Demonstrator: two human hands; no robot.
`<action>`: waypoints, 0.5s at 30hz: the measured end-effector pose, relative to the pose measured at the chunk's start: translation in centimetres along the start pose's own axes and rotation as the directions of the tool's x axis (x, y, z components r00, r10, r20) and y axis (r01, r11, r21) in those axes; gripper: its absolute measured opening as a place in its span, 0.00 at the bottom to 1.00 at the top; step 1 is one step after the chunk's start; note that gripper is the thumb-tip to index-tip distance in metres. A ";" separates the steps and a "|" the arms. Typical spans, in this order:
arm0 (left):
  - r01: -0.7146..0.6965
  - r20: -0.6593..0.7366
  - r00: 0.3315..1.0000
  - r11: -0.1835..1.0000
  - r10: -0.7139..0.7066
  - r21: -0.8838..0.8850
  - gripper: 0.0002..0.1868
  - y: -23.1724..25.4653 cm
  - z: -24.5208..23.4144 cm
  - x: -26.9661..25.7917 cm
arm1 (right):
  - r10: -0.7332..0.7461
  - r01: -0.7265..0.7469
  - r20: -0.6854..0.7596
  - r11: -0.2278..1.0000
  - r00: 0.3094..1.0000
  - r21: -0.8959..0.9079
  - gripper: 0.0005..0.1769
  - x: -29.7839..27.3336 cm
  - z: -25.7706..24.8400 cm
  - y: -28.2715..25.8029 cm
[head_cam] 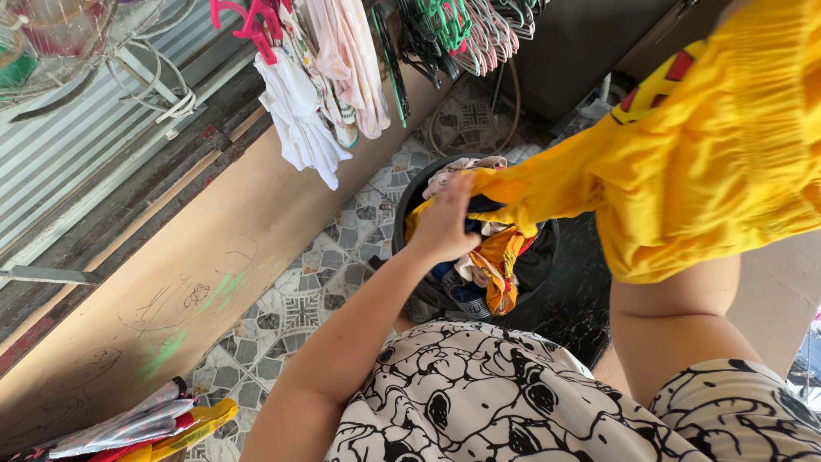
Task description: The person takes various items of clothing from a bin, including shorts, shirts, and small garments, places them onto hangers, and then hangs the hangers on a rack.
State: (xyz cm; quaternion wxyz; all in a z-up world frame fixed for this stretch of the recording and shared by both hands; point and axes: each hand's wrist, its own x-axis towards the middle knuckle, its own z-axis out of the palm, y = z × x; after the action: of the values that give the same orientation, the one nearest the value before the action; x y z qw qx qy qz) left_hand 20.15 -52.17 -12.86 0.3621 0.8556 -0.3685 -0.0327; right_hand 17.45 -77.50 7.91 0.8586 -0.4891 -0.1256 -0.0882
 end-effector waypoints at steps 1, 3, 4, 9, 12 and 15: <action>0.000 0.000 1.000 1.000 0.000 0.000 0.59 1.0 -0.1 0.3 | 0.006 -0.006 -0.006 1.000 1.000 -0.004 0.19 -0.1 0.0 0.2; 0.118 0.198 0.974 0.993 -0.114 -0.010 0.43 2.1 0.2 1.1 | 0.012 -0.013 -0.019 1.000 1.000 -0.004 0.20 -0.2 -0.1 0.7; 0.116 0.198 0.974 0.993 -0.112 -0.010 0.43 2.1 0.5 1.5 | 0.017 -0.017 -0.021 1.000 1.000 -0.004 0.20 -0.3 -0.2 0.7; 0.287 0.341 0.939 0.633 -0.038 -0.719 0.15 1.2 0.3 4.2 | -0.031 0.029 -0.090 0.999 0.995 -0.022 0.22 -0.2 -1.5 -0.3; 0.107 0.144 0.989 0.496 0.036 -0.862 0.10 2.5 -2.6 5.5 | -0.077 0.074 -0.146 0.997 0.986 -0.025 0.24 0.7 -2.6 -2.0; -0.020 0.042 0.993 0.510 0.110 -0.860 0.10 4.8 -6.1 6.4 | -0.074 0.067 -0.178 0.997 0.981 -0.045 0.25 1.1 -3.2 -2.0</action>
State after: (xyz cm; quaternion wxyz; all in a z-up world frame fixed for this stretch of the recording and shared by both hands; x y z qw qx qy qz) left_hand 23.86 -54.95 -3.97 0.7211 0.5482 -0.3522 -0.2356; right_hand 18.37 -81.29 8.33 0.8531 -0.4911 -0.0631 -0.1648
